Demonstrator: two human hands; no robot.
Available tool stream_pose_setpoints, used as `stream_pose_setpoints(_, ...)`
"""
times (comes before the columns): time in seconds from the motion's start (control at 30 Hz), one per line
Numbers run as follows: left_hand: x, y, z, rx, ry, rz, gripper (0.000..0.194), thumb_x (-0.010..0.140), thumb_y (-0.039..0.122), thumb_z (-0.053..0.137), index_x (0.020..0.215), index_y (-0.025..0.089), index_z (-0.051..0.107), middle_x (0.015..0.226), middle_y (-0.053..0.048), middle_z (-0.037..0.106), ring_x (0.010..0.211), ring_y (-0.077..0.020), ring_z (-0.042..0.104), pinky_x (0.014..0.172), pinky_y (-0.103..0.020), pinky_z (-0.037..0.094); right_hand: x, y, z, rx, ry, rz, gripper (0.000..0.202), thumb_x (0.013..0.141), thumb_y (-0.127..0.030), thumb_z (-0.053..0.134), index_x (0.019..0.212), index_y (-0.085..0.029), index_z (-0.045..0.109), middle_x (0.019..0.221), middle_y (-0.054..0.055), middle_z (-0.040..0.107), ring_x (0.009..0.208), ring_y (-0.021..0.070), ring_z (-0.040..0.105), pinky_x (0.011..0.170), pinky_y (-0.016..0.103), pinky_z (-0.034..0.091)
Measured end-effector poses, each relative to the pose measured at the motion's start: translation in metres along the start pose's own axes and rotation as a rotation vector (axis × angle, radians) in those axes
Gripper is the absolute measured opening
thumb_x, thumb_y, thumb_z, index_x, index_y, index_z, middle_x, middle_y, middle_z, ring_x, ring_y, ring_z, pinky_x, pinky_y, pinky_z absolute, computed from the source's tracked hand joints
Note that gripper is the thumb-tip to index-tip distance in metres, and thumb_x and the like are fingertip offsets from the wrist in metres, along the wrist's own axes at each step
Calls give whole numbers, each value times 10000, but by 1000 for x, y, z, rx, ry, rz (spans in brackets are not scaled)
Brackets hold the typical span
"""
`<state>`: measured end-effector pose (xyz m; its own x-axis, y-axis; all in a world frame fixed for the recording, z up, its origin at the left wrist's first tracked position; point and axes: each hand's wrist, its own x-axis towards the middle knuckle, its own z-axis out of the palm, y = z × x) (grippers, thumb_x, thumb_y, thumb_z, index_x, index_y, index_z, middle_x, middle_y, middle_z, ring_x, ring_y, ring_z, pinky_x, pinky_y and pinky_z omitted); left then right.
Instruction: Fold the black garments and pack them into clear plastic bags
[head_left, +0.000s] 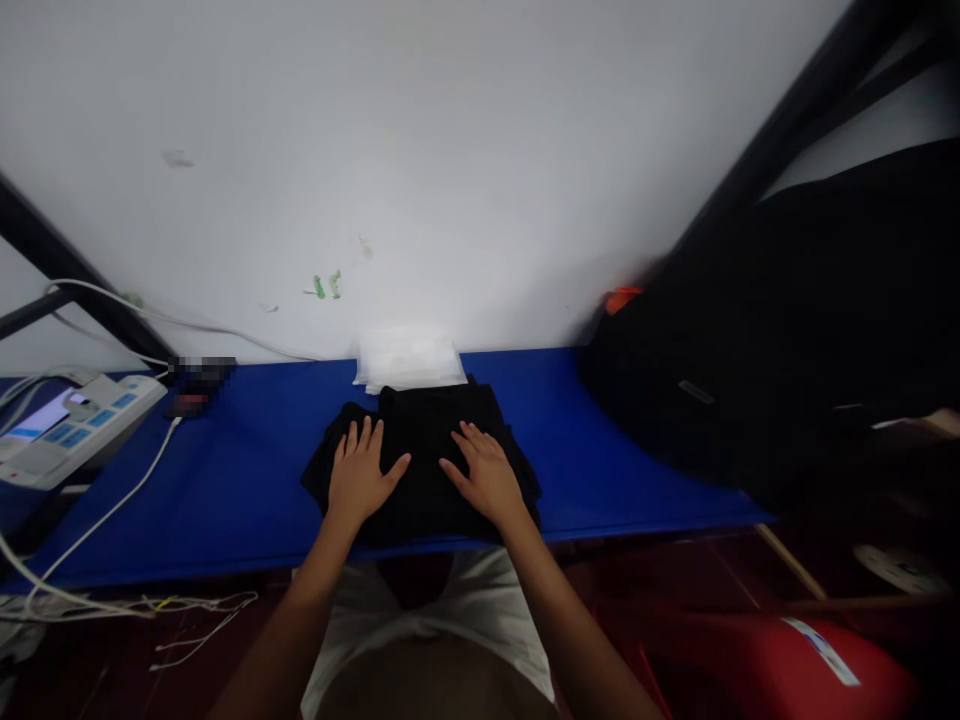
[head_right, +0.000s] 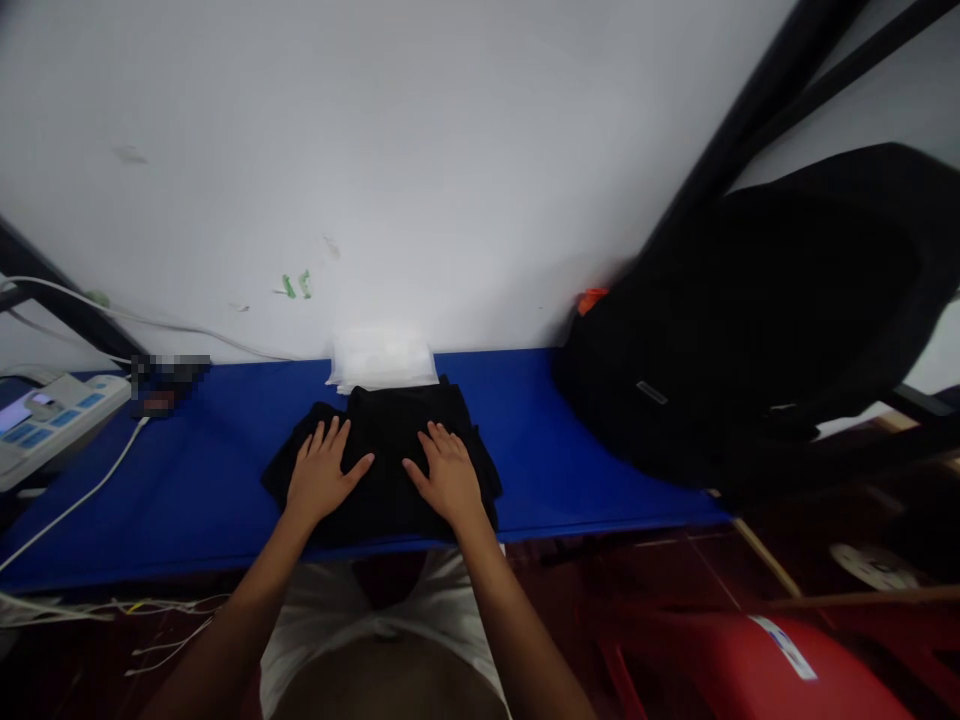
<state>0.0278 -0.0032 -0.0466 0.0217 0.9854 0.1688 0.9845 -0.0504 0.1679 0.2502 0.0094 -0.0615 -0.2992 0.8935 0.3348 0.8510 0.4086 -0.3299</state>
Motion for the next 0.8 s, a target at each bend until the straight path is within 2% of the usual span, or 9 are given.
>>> stream_pose_setpoints(0.17,0,-2,4,-7,9,25,770,926,626,407,1494,106,364,1557,-152,335,1464,-350,253,1170,-517,263,0,2,-1,5,4,-9,484,950,-427,514,1326,-129,580,1445,179,505,1363,317,447,1115,509,375)
stream_pose_setpoints(0.43,-1,-5,9,-43,50,54,748,924,610,431,1484,117,378,1549,-161,352,1453,-367,273,1154,-548,282,0,-1,-10,-7,-58,-12,484,955,-406,510,1360,-145,553,1472,168,473,1383,319,420,1116,523,384)
stream_pose_setpoints(0.57,0,-4,7,-87,75,70,707,917,580,479,1456,128,412,1526,-168,397,1441,-366,304,1144,-566,300,1,-1,-11,11,-70,-11,488,962,-409,499,1374,-151,539,1482,164,461,1392,316,408,1124,528,376)
stream_pose_setpoints(0.63,-5,-1,2,-142,142,86,624,922,527,507,1405,135,467,1506,-176,425,1424,-361,338,1122,-567,341,2,-1,-12,22,-78,-5,491,959,-407,507,1375,-147,538,1486,167,454,1397,319,398,1129,532,369)
stream_pose_setpoints(0.7,-15,2,-5,-223,260,131,489,930,432,535,1336,159,521,1480,-172,451,1405,-345,371,1098,-553,383,1,-2,-14,49,-85,-4,483,955,-387,522,1373,-146,539,1488,167,451,1397,318,399,1135,535,362)
stream_pose_setpoints(0.8,-42,-2,-17,-328,385,330,317,903,280,597,1211,208,598,1360,-139,555,1316,-312,482,1037,-501,460,-7,-4,-24,135,-112,-28,469,963,-343,514,1391,-151,518,1478,149,471,1375,285,438,1131,500,388)
